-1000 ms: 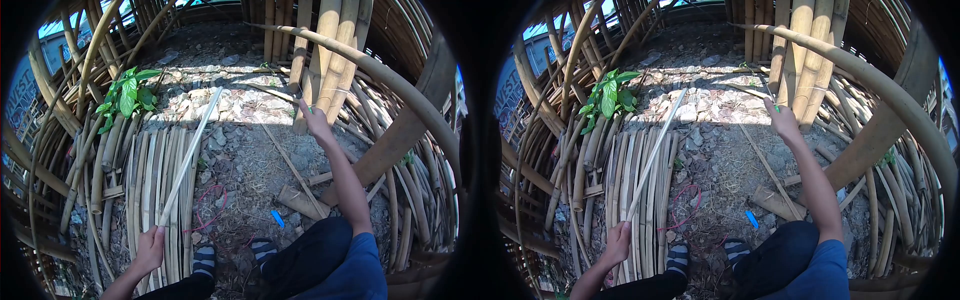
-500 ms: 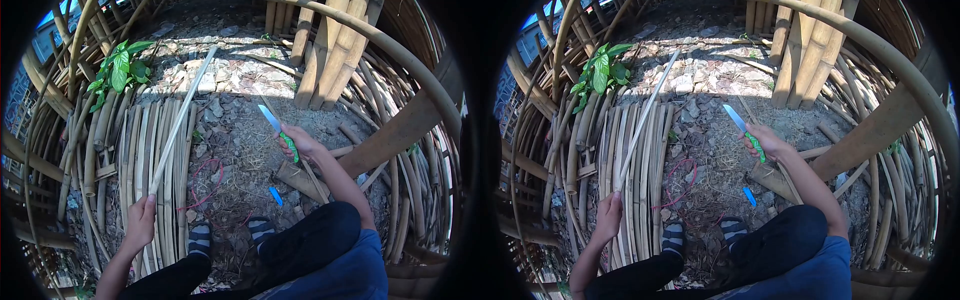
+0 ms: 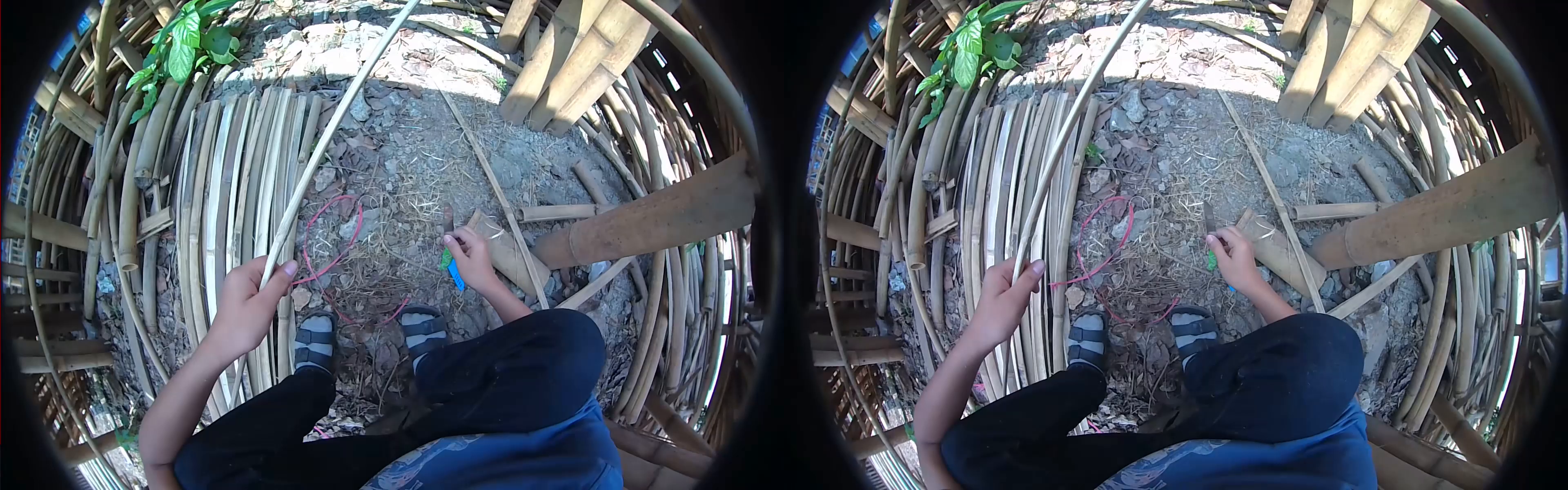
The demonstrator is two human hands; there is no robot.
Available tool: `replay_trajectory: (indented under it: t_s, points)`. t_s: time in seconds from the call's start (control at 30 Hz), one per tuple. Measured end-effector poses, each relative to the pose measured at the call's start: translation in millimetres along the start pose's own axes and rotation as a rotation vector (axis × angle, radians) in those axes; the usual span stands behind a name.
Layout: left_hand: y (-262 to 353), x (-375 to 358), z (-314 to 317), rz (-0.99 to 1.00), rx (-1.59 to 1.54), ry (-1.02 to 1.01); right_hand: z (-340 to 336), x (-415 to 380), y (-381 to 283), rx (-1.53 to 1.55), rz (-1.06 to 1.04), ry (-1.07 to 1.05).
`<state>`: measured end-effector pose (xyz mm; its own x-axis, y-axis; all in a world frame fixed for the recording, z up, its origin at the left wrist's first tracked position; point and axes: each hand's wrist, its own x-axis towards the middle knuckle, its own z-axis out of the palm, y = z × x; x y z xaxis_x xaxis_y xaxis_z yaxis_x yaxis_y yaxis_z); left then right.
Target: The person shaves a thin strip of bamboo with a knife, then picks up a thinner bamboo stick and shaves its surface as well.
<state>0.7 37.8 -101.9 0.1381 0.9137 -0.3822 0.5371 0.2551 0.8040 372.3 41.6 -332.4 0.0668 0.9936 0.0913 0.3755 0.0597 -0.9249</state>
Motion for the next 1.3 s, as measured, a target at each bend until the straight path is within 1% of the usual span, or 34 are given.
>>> replay_trajectory:
  t_s: [0.03,0.1,0.17,0.27,0.33,0.37,0.43,0.47,0.53,0.57,0.63,0.67,0.73,0.77,0.87,0.9,0.93,0.97,1.0,1.03,1.1,1.13,1.17,1.23,1.27,1.3]
  points:
    - [0.0,1.1,0.6,-0.004,-0.001,-0.008,-2.8,-3.9,6.9,-0.103,-0.01,0.007]
    - [-1.7,2.6,2.7,-0.022,0.032,-0.016,-8.9,-11.3,17.2,-0.128,0.002,0.0]
    - [-1.3,4.0,2.8,-0.014,-0.002,-0.027,-15.7,-16.1,21.0,-0.152,0.008,-0.01]
    - [-5.0,6.9,3.2,-0.012,0.023,-0.037,-27.4,-19.9,15.6,-0.244,0.014,-0.008]
    - [-4.7,7.5,4.3,-0.021,0.045,-0.045,-34.7,-21.3,16.0,-0.273,-0.053,0.011]
    - [-4.3,7.9,4.7,-0.018,0.043,-0.049,-38.5,-22.2,16.1,-0.278,-0.051,0.014]
    - [-4.5,7.7,5.3,-0.045,0.055,-0.056,-45.7,-24.3,14.9,-0.419,-0.178,-0.005]
    - [-7.5,8.6,6.6,-0.033,0.038,-0.052,-49.3,-23.8,13.9,-0.424,-0.179,-0.003]
    - [-4.2,8.1,5.1,-0.042,0.047,-0.054,-55.1,-20.5,4.9,-0.552,-0.345,0.066]
    - [-3.7,7.8,4.4,-0.055,0.06,-0.054,-62.1,-16.6,-0.3,-0.554,-0.346,0.064]
    - [-7.6,7.3,3.6,-0.043,0.047,-0.051,-81.3,-3.1,-19.7,-0.615,-0.4,0.262]
    - [-6.3,6.8,2.9,-0.047,0.055,-0.045,-88.4,6.0,-23.7,-0.616,-0.395,0.26]
    - [-3.9,6.6,2.0,-0.082,0.064,-0.037,-101.7,23.1,-32.3,-0.781,-0.518,0.243]
    - [-4.2,7.2,2.4,-0.078,0.064,-0.038,-104.9,24.9,-39.8,-0.784,-0.518,0.247]
    - [-8.2,5.3,1.4,-0.074,0.058,-0.022,-98.8,27.8,-67.6,-0.687,-0.628,0.444]
    - [-7.9,6.1,0.5,-0.074,0.059,-0.026,-94.1,26.3,-48.9,-0.685,-0.627,0.44]
    - [-7.4,5.2,0.6,-0.07,0.059,-0.031,-87.8,23.9,-14.7,-0.73,-0.586,0.359]
    - [-6.2,4.7,0.6,-0.061,0.058,-0.032,-87.3,23.0,2.8,-0.776,-0.546,0.286]
    - [-3.2,8.9,-1.0,-0.049,0.069,-0.023,-95.8,24.5,-1.7,-0.808,-0.575,0.228]
    - [-2.3,10.7,-1.3,-0.051,0.072,-0.006,-99.2,40.6,-18.0,-0.805,-0.599,0.228]
    - [-8.0,-1.1,2.7,-0.104,0.087,-0.036,-105.4,25.9,-46.0,-0.738,-0.522,0.309]
    - [-6.3,0.0,2.6,-0.103,0.087,-0.034,-108.0,26.0,-53.7,-0.739,-0.524,0.355]
    - [-4.6,1.6,1.7,-0.099,0.083,-0.024,-107.0,28.3,-50.6,-0.739,-0.53,0.358]
    - [-6.1,0.5,1.6,-0.092,0.07,-0.032,-102.8,23.6,-27.9,-0.839,-0.487,0.217]
    - [-7.9,1.3,2.6,-0.071,0.06,-0.04,-100.6,21.1,7.7,-0.783,-0.489,0.224]
    - [-7.8,4.1,1.7,-0.043,0.05,-0.038,-105.7,26.3,0.4,-0.786,-0.502,0.236]
